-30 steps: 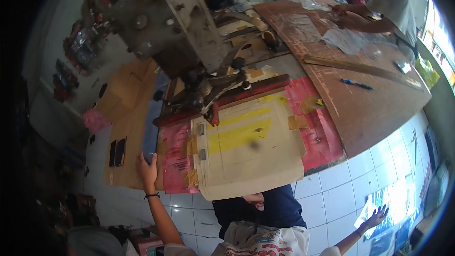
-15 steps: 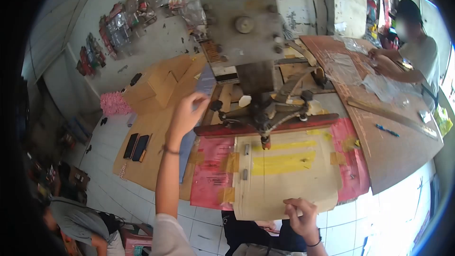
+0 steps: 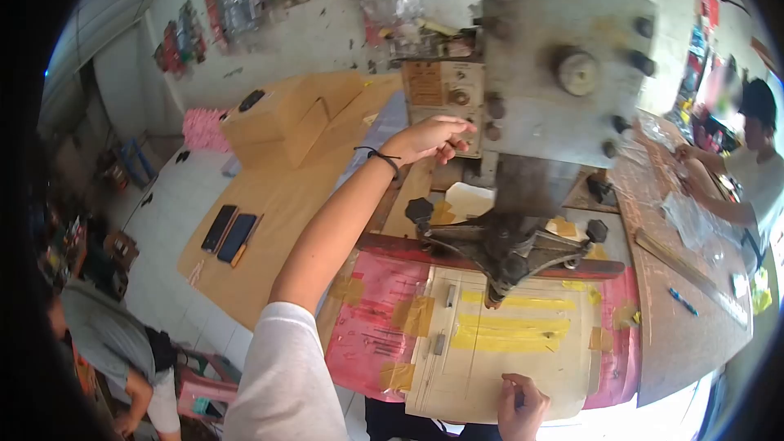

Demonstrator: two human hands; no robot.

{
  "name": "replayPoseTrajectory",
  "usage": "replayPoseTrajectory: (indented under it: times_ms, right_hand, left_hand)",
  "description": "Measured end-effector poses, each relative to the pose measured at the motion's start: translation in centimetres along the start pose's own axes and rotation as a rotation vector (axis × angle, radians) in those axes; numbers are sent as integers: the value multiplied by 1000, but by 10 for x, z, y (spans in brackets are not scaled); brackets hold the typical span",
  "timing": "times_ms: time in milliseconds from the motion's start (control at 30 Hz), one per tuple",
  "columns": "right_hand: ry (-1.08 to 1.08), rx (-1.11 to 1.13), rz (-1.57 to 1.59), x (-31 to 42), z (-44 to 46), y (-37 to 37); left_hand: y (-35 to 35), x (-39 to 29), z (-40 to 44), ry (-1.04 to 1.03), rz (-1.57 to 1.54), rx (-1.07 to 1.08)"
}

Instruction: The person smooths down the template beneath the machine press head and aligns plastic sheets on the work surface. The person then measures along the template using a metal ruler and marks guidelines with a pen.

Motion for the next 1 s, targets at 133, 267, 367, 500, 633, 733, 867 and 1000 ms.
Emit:
replayPoseTrajectory:
  times_ms: [133,267,367,500,633,733,867,1000]
  right_hand:
    - [-1,92,-16,-14,2,-2]
    - [21,149,22,-5,4,-7]
    - [5,176,46,-19,2,-5]
    - [-80,175,52,-15,2,-6]
    - [2,112,63,-10,4,-7]
    - [46,129,90,-1,4,-9]
    - [123,109,77,-3,2,-5]
    - [142,144,158,-3,-5,-4]
  left_hand:
    - [31,14,-53,-172,348,-129]
    - [90,92,-175,-45,699,-501]
    - [73,123,-294,64,1066,-758]
    - [-4,124,-406,218,1111,-901]
    - [-31,140,-438,193,1093,-1070]
    - [-27,140,-436,243,1040,-1074]
    - [-30,137,-435,232,1106,-1042]
    - [-30,145,-437,231,1127,-1068]
Point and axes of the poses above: each hand's wrist, its own z-axis towards the middle knuckle, its own y-axis out of the back of the hand, x = y × z, the point moved 9 cm from there along z, towards the middle knuckle, and after that the axes turned 4 degrees about z, right-handed, at the moved point
